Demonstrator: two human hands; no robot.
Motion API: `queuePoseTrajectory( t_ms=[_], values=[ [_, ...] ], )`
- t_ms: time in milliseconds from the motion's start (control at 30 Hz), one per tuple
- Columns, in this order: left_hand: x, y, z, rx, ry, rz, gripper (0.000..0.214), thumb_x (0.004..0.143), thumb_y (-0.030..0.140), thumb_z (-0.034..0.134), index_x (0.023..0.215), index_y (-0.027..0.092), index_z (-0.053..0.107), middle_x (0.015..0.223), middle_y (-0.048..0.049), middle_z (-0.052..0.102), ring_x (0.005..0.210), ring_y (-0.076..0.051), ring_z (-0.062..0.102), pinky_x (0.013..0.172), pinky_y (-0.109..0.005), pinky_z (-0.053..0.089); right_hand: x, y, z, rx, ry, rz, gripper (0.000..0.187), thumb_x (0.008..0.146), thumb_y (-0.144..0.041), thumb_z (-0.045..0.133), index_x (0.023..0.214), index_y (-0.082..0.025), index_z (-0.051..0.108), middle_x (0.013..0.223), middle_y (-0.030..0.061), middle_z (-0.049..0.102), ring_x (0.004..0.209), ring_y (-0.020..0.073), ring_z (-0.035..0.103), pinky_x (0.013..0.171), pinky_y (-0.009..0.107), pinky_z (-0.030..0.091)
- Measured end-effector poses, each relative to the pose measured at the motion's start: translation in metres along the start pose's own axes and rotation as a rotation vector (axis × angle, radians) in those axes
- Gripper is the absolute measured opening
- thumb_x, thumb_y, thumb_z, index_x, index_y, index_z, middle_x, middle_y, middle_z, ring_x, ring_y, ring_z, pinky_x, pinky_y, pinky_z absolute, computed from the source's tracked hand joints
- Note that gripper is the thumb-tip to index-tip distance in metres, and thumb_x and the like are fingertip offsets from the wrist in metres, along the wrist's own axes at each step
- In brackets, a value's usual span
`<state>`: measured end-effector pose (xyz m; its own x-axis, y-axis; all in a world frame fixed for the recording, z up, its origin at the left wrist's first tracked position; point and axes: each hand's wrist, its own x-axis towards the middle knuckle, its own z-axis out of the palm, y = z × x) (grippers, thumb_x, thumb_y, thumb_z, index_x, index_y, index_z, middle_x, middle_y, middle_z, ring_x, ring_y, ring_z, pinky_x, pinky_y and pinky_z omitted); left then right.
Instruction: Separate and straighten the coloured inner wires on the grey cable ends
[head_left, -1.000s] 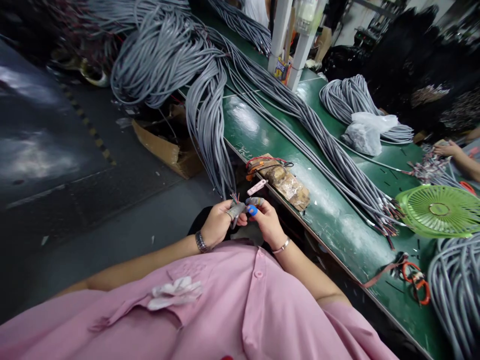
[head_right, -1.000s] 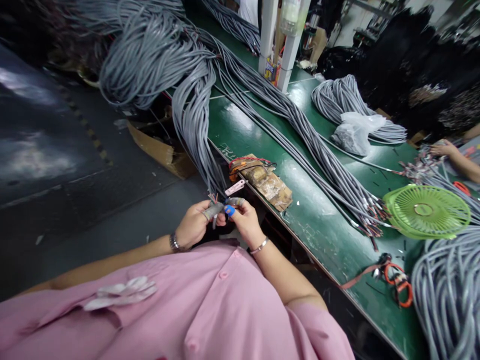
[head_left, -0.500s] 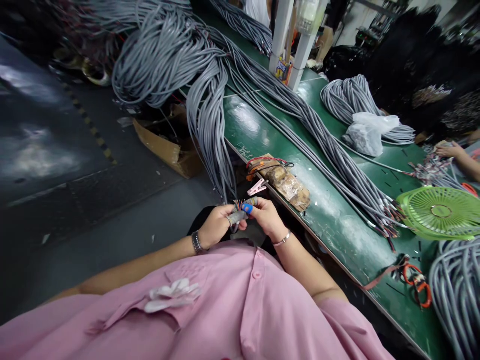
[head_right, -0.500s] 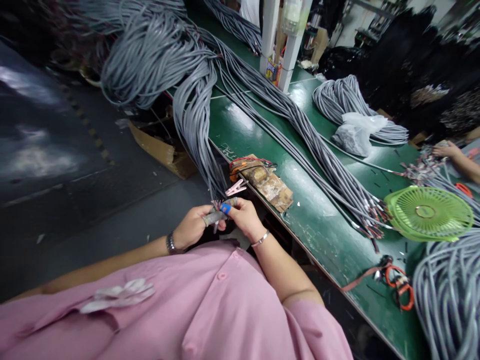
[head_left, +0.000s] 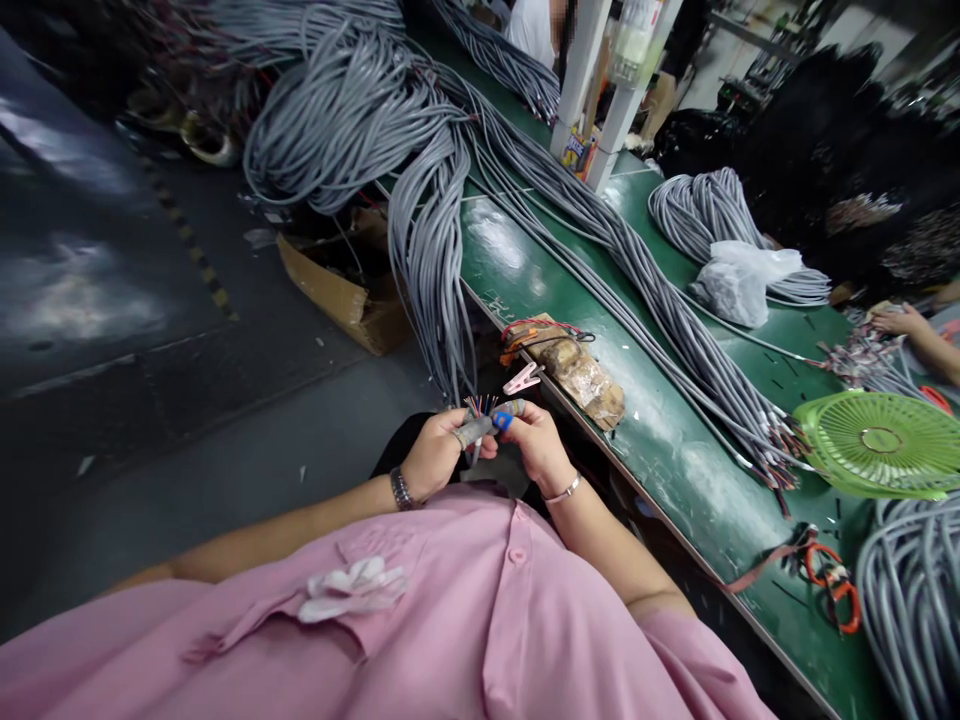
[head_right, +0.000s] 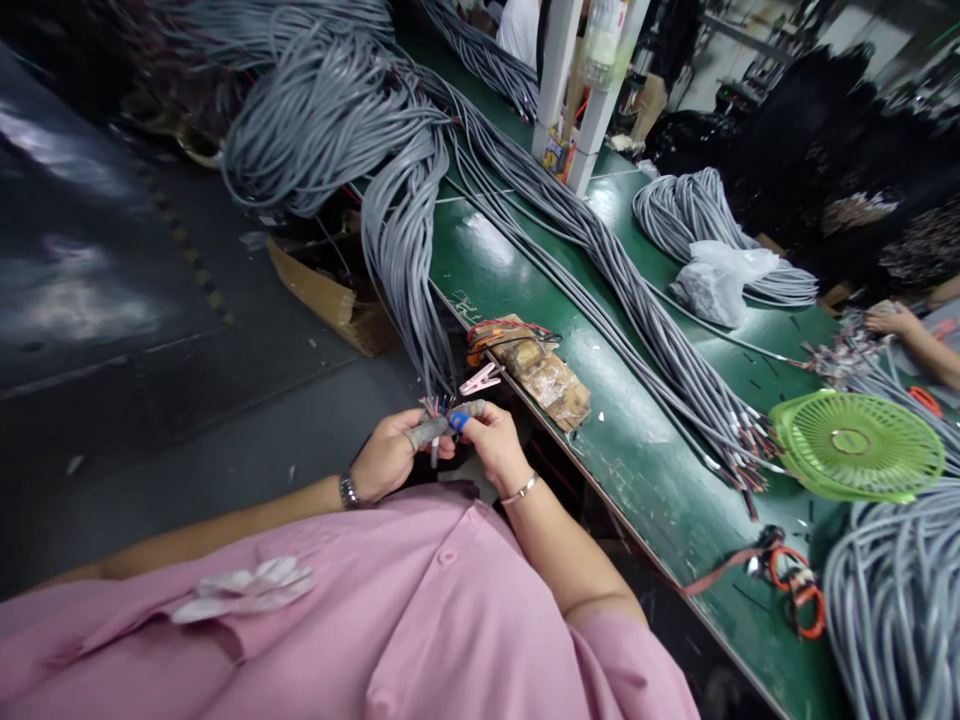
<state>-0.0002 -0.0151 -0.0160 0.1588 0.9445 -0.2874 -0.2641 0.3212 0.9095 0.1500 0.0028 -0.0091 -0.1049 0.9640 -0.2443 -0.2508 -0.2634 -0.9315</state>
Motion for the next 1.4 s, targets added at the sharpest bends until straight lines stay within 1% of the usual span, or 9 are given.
queuePoseTrajectory(
  t_ms=[267,400,500,600,767,833,1000,1167,1400],
  values=[
    [0.000,0.008,-0.004,-0.019,0.012,0.017,0.025,0.073,0.036,0.070,0.080,0.012,0.066,0.064,-0.0051,0.069,0.056,-0.018,0.065,0.058,-0.031,0.052,0.001,0.007,-0.008,0.121,-0.025,0.013,0.020,0.067,-0.032,0.077,0.077,-0.017,0.067,0.063,-0.0033,0.058,0.055,0.0077,0.048,0.055,0.022,0.044],
    [-0.002,0.017,-0.004,-0.028,-0.054,0.038,0.022,0.076,0.033,0.068,0.079,0.012,0.067,0.061,-0.0045,0.068,0.054,-0.017,0.063,0.056,-0.029,0.051,0.006,-0.005,-0.015,0.289,-0.050,0.082,0.034,0.076,-0.051,0.066,0.086,-0.018,0.066,0.076,-0.0001,0.061,0.058,0.0084,0.051,0.057,0.023,0.049],
    [-0.002,0.024,0.000,-0.013,-0.124,0.053,0.019,0.077,0.031,0.066,0.077,0.012,0.067,0.059,-0.0042,0.067,0.051,-0.016,0.061,0.052,-0.028,0.049,0.016,-0.013,-0.016,0.285,-0.064,0.088,0.046,0.078,-0.060,0.059,0.094,-0.018,0.066,0.081,0.0023,0.063,0.059,0.0085,0.051,0.056,0.023,0.049],
    [0.001,0.030,0.004,-0.019,-0.169,0.049,0.020,0.078,0.031,0.065,0.076,0.012,0.067,0.056,-0.0036,0.065,0.048,-0.014,0.059,0.047,-0.025,0.045,0.025,-0.011,-0.015,0.185,-0.037,-0.001,0.046,0.079,-0.061,0.057,0.092,-0.017,0.067,0.079,0.0025,0.064,0.058,0.0087,0.049,0.058,0.023,0.048],
    [0.010,0.033,0.007,-0.084,-0.227,0.007,0.018,0.076,0.029,0.066,0.075,0.011,0.068,0.052,-0.0022,0.062,0.043,-0.012,0.054,0.044,-0.024,0.043,0.028,0.005,-0.012,-0.083,0.192,-0.315,0.050,0.085,-0.062,0.046,0.077,-0.017,0.066,0.074,0.0033,0.063,0.060,0.0117,0.050,0.059,0.025,0.044],
    [0.013,0.032,0.007,-0.103,-0.237,-0.002,0.018,0.075,0.029,0.067,0.074,0.011,0.067,0.050,-0.0014,0.060,0.042,-0.011,0.052,0.043,-0.024,0.042,0.027,0.006,-0.010,-0.059,0.177,-0.322,0.050,0.086,-0.062,0.044,0.079,-0.017,0.065,0.072,0.0027,0.062,0.060,0.0123,0.051,0.059,0.026,0.043],
    [0.015,0.030,0.008,-0.117,-0.236,0.005,0.020,0.073,0.032,0.068,0.071,0.011,0.066,0.046,0.0000,0.056,0.038,-0.010,0.047,0.040,-0.023,0.039,0.027,0.001,-0.002,0.129,0.026,-0.207,0.051,0.087,-0.064,0.040,0.088,-0.019,0.062,0.064,-0.0009,0.053,0.057,0.0126,0.048,0.058,0.026,0.044],
    [0.017,0.029,0.005,-0.099,-0.214,0.014,0.022,0.074,0.034,0.067,0.071,0.011,0.066,0.044,0.0011,0.054,0.037,-0.008,0.044,0.038,-0.020,0.033,0.023,0.001,-0.002,-0.056,0.183,-0.356,0.050,0.088,-0.061,0.042,0.079,-0.017,0.064,0.066,0.0008,0.056,0.057,0.0117,0.046,0.058,0.025,0.041],
    [0.020,0.030,0.006,-0.044,-0.193,-0.031,0.024,0.073,0.036,0.067,0.068,0.013,0.064,0.042,0.0022,0.052,0.034,-0.006,0.038,0.035,-0.020,0.026,0.023,-0.010,0.002,0.351,0.020,-0.084,0.042,0.081,-0.061,0.055,0.085,-0.020,0.063,0.071,-0.0002,0.056,0.058,0.0103,0.046,0.059,0.023,0.046]
  ],
)
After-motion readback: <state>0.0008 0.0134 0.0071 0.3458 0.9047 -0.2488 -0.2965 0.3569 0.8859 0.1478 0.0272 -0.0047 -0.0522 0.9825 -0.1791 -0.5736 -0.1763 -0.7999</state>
